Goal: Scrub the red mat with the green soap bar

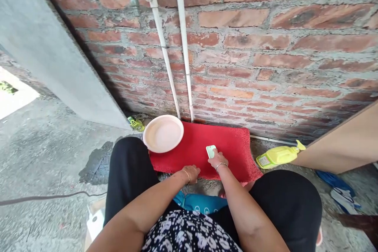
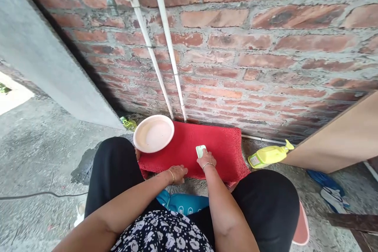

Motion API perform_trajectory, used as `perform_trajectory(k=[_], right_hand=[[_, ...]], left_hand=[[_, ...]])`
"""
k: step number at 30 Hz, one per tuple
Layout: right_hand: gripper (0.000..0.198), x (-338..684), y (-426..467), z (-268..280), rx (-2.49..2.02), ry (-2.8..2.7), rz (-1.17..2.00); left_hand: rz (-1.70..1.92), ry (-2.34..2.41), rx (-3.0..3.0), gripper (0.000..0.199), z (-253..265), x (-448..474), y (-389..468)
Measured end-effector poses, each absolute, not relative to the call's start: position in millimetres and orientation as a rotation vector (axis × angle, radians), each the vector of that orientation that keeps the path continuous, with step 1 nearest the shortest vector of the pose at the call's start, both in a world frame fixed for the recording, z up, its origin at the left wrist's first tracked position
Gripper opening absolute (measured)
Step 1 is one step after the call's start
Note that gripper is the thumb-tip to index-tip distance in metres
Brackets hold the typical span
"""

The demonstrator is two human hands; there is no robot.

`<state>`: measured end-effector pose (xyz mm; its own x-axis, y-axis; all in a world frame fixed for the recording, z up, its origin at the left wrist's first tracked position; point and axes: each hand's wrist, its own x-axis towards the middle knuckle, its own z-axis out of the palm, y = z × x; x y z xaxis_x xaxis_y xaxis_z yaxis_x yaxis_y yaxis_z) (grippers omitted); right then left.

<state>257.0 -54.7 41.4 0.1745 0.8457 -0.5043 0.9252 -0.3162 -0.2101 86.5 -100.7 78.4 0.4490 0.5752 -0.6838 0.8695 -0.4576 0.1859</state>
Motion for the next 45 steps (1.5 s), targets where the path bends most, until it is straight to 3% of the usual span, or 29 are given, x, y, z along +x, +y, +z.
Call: perform_trajectory(k=[10,45], right_hand=[[0.071,256,-55,37,2.166,1.727,-0.776],[0.072,260,-62,31,2.148,1.738,-0.756]], left_hand=[[-0.863,1.305,2.031,0.05,63,47,-81],[-0.786,1.327,1.963,0.05,46,54,-81]])
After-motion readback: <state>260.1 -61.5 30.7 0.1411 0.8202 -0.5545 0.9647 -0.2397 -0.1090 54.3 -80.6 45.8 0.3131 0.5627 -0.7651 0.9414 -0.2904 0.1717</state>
